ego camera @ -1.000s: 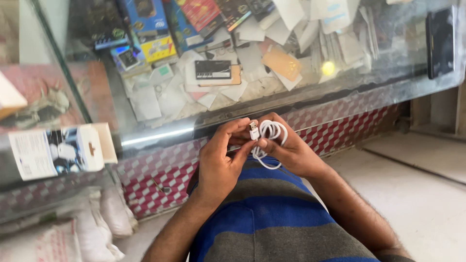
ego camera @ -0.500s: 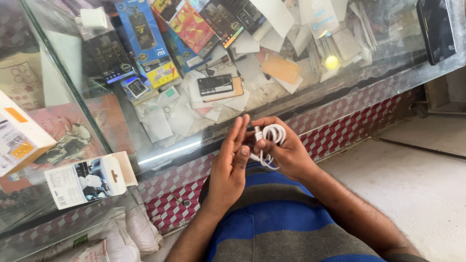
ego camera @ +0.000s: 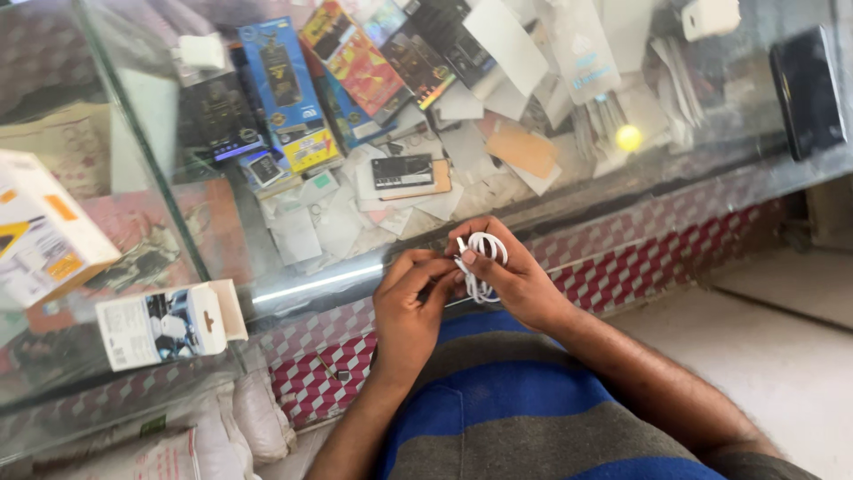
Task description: The person handles a white USB cable and a white power adapter, coiling the cable and placing it into a small white box. They then place the box on a shelf and repeat the process with another cable and adapter.
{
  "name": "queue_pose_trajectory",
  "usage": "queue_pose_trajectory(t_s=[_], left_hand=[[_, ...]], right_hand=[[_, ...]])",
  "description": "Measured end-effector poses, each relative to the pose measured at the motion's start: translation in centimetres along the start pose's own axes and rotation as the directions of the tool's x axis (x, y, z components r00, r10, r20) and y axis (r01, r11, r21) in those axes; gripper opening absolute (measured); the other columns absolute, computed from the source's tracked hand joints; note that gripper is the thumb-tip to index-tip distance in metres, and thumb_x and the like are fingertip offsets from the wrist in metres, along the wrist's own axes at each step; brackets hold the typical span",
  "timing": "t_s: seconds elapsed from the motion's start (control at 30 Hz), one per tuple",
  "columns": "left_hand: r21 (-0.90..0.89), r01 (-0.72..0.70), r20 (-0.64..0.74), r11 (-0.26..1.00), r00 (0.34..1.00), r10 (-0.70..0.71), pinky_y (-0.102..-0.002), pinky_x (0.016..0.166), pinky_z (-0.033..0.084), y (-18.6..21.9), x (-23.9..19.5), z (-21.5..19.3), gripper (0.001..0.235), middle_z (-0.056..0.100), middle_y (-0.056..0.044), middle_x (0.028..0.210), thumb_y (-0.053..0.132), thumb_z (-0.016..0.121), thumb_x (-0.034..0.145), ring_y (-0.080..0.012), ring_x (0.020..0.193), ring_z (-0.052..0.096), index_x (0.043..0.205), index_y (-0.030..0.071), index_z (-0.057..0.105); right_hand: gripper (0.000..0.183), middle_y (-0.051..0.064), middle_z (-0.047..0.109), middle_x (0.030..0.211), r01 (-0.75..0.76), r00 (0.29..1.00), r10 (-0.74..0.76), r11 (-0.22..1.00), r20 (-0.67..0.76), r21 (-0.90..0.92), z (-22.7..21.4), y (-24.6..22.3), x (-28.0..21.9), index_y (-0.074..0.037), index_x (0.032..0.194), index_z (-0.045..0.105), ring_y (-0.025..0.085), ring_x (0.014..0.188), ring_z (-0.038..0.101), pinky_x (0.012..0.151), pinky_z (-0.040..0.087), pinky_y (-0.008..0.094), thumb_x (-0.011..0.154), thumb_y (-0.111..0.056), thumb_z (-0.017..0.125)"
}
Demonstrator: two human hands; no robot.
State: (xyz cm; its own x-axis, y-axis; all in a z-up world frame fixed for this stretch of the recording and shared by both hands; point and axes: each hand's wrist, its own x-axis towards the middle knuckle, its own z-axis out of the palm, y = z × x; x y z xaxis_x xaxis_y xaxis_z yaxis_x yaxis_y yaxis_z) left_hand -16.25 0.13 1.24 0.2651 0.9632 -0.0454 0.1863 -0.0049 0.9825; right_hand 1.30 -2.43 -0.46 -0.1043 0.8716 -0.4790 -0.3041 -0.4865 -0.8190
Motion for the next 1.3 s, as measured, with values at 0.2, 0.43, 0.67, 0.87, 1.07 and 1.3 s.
queue_pose_trajectory(t_s=[0.2, 0.43, 0.67, 0.87, 1.07, 1.3], left_hand=[[0.163, 0.006, -0.031, 0.987, 1.0, -0.001, -0.03, 0.069, 0.056, 1.4, 1.9, 2.1, 0.018, 0.067, -0.005, 0.093, 0.009, 0.084, 0.085, -0.0172, 0.082, 0.068, 0.096, 0.003, 0.071], [0.163, 0.278, -0.059, 0.947, 0.961, -0.272, -0.032, 0.066, 0.057, 2.0, 2.8, 3.9, 0.041, 0.07, -0.007, 0.084, 0.028, 0.089, 0.079, -0.0164, 0.072, 0.067, 0.103, 0.003, 0.066], [-0.134, 0.263, 0.021, 0.956, 0.965, -0.262, -0.029, 0.08, 0.059, 2.3, 1.7, 3.9, 0.054, 0.073, -0.007, 0.117, 0.038, 0.079, 0.091, -0.015, 0.095, 0.072, 0.133, 0.006, 0.066], [0.071, 0.081, 0.018, 0.994, 0.996, -0.083, -0.032, 0.081, 0.058, 2.8, 2.6, 1.4, 0.069, 0.062, -0.008, 0.121, 0.032, 0.083, 0.082, -0.0181, 0.095, 0.067, 0.139, 0.004, 0.056], [-0.024, 0.086, 0.035, 0.996, 0.996, -0.085, -0.028, 0.077, 0.058, 2.3, 1.8, -2.6, 0.034, 0.064, -0.005, 0.112, 0.012, 0.078, 0.09, -0.0153, 0.093, 0.068, 0.123, 0.007, 0.07], [-0.068, 0.223, 0.179, 0.972, 0.962, -0.208, -0.024, 0.067, 0.06, 1.4, 3.2, -3.5, 0.043, 0.059, -0.005, 0.107, 0.003, 0.081, 0.081, -0.0119, 0.084, 0.067, 0.123, 0.01, 0.074]], right_hand=[[0.036, 0.004, 0.069, 0.104, -0.044, 0.964, 0.03, 0.998, 0.265, 0.051, -3.3, -3.2, 1.4, -0.007, 0.128, 0.05, 0.012, 0.077, 0.067, 0.066, 0.058, 0.027, 0.097, -0.015, 0.066], [0.043, 0.003, 0.064, 0.089, -0.122, 0.855, 0.267, 0.937, 0.445, -0.328, -6.8, -6.3, 2.7, -0.006, 0.13, 0.056, 0.011, 0.073, 0.065, 0.061, 0.055, 0.028, 0.091, -0.011, 0.074], [0.071, 0.008, 0.068, 0.109, 0.084, 0.91, 0.213, 0.747, 0.357, -0.659, -7.0, -7.9, 3.2, -0.013, 0.149, 0.039, 0.018, 0.09, 0.071, 0.068, 0.062, 0.033, 0.085, -0.001, 0.068], [0.108, 0.023, 0.068, 0.121, 0.351, 0.91, 0.008, 0.52, 0.415, -0.779, -2.3, -6.7, 3.4, -0.009, 0.162, 0.006, 0.037, 0.101, 0.073, 0.079, 0.059, 0.041, 0.078, -0.001, 0.073], [0.116, 0.034, 0.041, 0.153, 0.474, 0.878, -0.127, 0.357, 0.461, -0.805, 0.8, -5.4, 3.4, -0.001, 0.161, -0.004, 0.036, 0.101, 0.072, 0.08, 0.061, 0.04, 0.08, -0.004, 0.079], [0.13, 0.034, 0.037, 0.157, 0.409, 0.903, -0.134, 0.558, 0.409, -0.722, 1.0, -4.2, 2.6, 0.002, 0.161, -0.011, 0.038, 0.125, 0.064, 0.105, 0.052, 0.042, 0.08, -0.013, 0.089]])
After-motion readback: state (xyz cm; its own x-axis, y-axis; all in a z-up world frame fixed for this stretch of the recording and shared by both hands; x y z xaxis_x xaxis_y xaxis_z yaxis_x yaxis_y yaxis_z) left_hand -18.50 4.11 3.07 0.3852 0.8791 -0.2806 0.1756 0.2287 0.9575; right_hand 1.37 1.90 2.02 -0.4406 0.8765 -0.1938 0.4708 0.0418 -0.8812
